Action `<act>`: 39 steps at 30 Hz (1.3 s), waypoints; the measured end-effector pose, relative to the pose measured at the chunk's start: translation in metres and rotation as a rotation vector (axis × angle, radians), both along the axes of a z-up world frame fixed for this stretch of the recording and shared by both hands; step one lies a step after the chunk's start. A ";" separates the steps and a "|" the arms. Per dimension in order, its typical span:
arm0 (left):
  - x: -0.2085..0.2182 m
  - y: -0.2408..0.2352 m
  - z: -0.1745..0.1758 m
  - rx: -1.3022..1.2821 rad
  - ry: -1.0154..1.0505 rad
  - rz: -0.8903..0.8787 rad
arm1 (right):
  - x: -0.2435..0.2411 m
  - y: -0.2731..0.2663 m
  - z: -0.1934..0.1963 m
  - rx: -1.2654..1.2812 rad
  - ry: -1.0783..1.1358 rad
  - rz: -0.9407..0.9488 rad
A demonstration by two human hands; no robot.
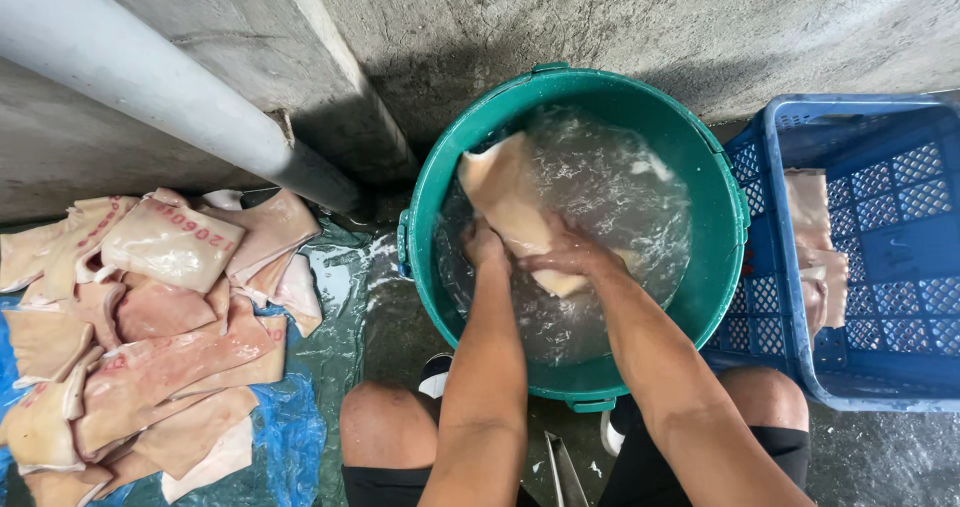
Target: The person washes flat, rectangular pieces of material by hand in a green bucket of water. They scrub and rinse each piece individually, then place the cleaned items into a blue plastic basket.
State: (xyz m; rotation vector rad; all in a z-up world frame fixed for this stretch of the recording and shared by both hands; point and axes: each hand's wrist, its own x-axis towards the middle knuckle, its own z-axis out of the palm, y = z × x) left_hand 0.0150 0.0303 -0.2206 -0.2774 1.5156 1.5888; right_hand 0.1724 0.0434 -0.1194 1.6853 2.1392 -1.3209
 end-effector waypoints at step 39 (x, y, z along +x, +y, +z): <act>-0.041 -0.082 0.325 0.478 0.748 -0.277 | -0.104 0.019 0.230 0.364 0.827 -0.061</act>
